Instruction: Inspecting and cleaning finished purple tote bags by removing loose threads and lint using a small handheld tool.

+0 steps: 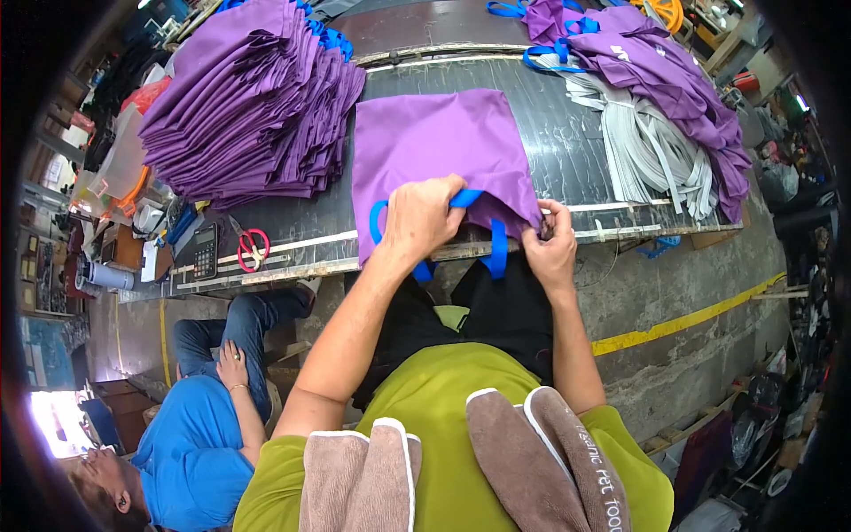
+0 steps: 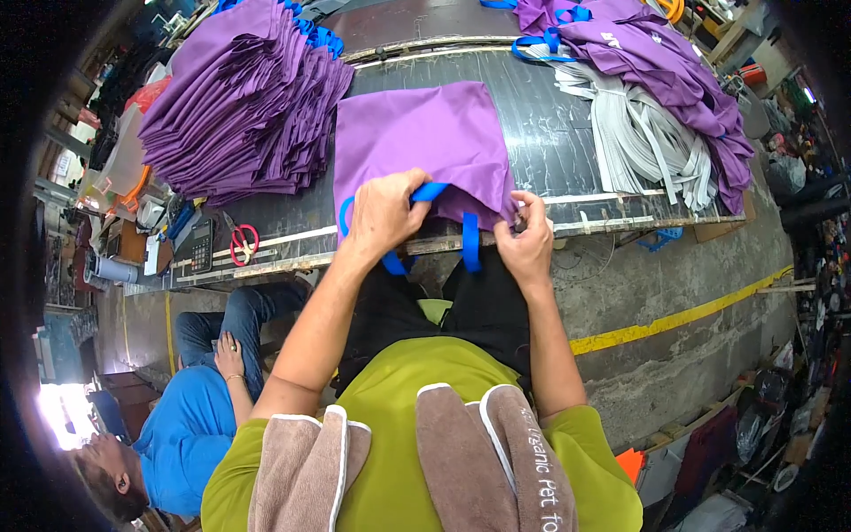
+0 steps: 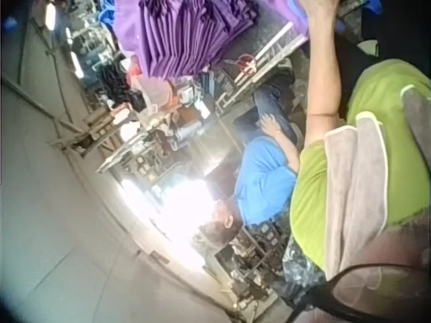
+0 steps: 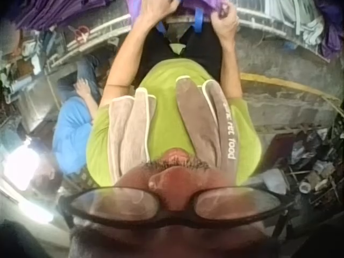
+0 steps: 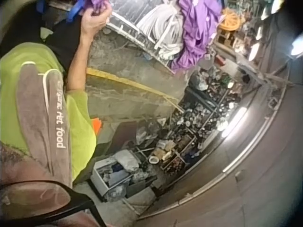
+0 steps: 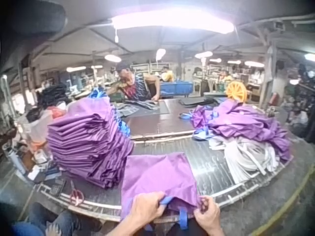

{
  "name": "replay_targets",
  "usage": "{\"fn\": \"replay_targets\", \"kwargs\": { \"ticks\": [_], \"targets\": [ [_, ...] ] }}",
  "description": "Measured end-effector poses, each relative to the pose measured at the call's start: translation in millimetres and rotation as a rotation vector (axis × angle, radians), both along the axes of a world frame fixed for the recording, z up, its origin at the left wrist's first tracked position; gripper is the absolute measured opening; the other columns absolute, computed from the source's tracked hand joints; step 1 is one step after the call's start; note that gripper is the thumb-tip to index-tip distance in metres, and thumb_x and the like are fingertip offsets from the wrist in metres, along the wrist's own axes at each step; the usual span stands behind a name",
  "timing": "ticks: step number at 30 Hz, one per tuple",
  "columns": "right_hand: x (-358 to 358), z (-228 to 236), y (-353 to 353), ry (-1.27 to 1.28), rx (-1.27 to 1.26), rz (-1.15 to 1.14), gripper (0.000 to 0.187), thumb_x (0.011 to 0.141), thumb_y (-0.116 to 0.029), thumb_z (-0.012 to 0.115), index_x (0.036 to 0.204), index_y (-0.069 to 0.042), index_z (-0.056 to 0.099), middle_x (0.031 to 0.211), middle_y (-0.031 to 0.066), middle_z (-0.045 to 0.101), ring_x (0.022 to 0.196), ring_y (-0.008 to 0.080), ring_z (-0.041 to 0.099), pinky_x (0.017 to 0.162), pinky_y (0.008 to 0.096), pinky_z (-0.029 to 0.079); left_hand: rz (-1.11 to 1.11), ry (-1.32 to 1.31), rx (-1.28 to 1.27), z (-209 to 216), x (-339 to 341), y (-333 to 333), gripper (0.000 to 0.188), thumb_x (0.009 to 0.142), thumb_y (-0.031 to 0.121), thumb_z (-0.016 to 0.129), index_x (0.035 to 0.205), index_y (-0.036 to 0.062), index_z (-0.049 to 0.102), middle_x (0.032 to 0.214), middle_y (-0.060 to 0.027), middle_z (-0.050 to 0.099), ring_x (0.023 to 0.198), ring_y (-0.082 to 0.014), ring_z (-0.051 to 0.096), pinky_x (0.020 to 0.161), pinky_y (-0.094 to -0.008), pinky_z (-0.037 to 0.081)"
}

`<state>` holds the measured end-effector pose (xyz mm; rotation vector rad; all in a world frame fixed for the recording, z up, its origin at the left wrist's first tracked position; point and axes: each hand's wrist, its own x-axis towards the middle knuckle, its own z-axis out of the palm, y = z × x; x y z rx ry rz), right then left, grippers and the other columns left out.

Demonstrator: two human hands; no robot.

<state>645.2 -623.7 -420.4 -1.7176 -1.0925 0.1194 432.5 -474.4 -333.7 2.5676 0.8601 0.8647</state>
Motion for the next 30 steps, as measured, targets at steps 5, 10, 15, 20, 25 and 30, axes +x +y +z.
{"fn": "replay_targets", "kwargs": {
  "ticks": [5, 10, 15, 20, 25, 30],
  "targets": [
    [27, -7, 6, 0.416, -0.077, 0.073, 0.017, 0.102, -0.011, 0.079, 0.112, 0.002, 0.075, 0.092, -0.0050, 0.070, 0.079, 0.0025, 0.056, 0.071, 0.0228, 0.047, -0.095, 0.222, 0.016, 22, 17, 33, 0.018, 0.086, 0.020, 0.079, 0.103, 0.0137, 0.082, 0.091, -0.0160, 0.078, 0.090, -0.0396, 0.076, 0.077, -0.0520, 0.058],
    [26, 1, 1, 0.312, -0.165, 0.059, 0.025, 0.106, -0.021, 0.078, 0.096, 0.002, 0.076, 0.077, -0.0074, 0.062, 0.074, 0.0019, 0.050, 0.065, 0.0247, 0.041, -0.199, 0.469, -0.315, 22, 12, 62, 0.021, 0.082, 0.018, 0.077, 0.102, 0.0152, 0.083, 0.088, -0.0140, 0.078, 0.087, -0.0380, 0.076, 0.076, -0.0507, 0.057],
    [25, -3, 0, 0.279, -0.175, 0.063, 0.031, 0.106, -0.025, 0.078, 0.091, 0.002, 0.074, 0.073, -0.0078, 0.058, 0.071, 0.0032, 0.046, 0.062, 0.0271, 0.038, -0.104, 0.419, -0.236, -1, 3, 77, 0.021, 0.082, 0.016, 0.075, 0.101, 0.0136, 0.083, 0.086, -0.0141, 0.077, 0.084, -0.0366, 0.075, 0.076, -0.0492, 0.057],
    [27, 0, 4, 0.231, -0.196, 0.019, 0.031, 0.103, -0.028, 0.080, 0.094, 0.001, 0.076, 0.069, -0.0008, 0.059, 0.066, 0.0080, 0.048, 0.061, 0.0323, 0.042, -0.063, 0.165, -0.007, -6, -1, 58, 0.024, 0.080, 0.021, 0.076, 0.100, 0.0084, 0.080, 0.091, -0.0143, 0.077, 0.089, -0.0377, 0.074, 0.077, -0.0493, 0.056],
    [35, 11, 18, 0.135, -0.219, -0.059, 0.032, 0.101, -0.031, 0.082, 0.096, 0.000, 0.077, 0.068, 0.0103, 0.066, 0.061, 0.0172, 0.056, 0.060, 0.0402, 0.046, -0.168, 0.469, -0.281, -32, 3, 25, 0.046, 0.078, 0.049, 0.085, 0.100, 0.0098, 0.079, 0.100, -0.0143, 0.079, 0.104, -0.0377, 0.074, 0.092, -0.0527, 0.054],
    [15, 33, 31, -0.480, 0.098, -0.223, 0.013, 0.095, -0.019, 0.083, 0.096, -0.008, 0.077, 0.079, 0.0033, 0.072, 0.070, 0.0183, 0.066, 0.084, 0.0394, 0.048, -0.110, 0.414, -0.501, -72, 8, 24, 0.036, 0.086, 0.049, 0.086, 0.102, 0.0162, 0.084, 0.090, -0.0155, 0.080, 0.095, -0.0383, 0.077, 0.087, -0.0546, 0.056]
  ]
}}
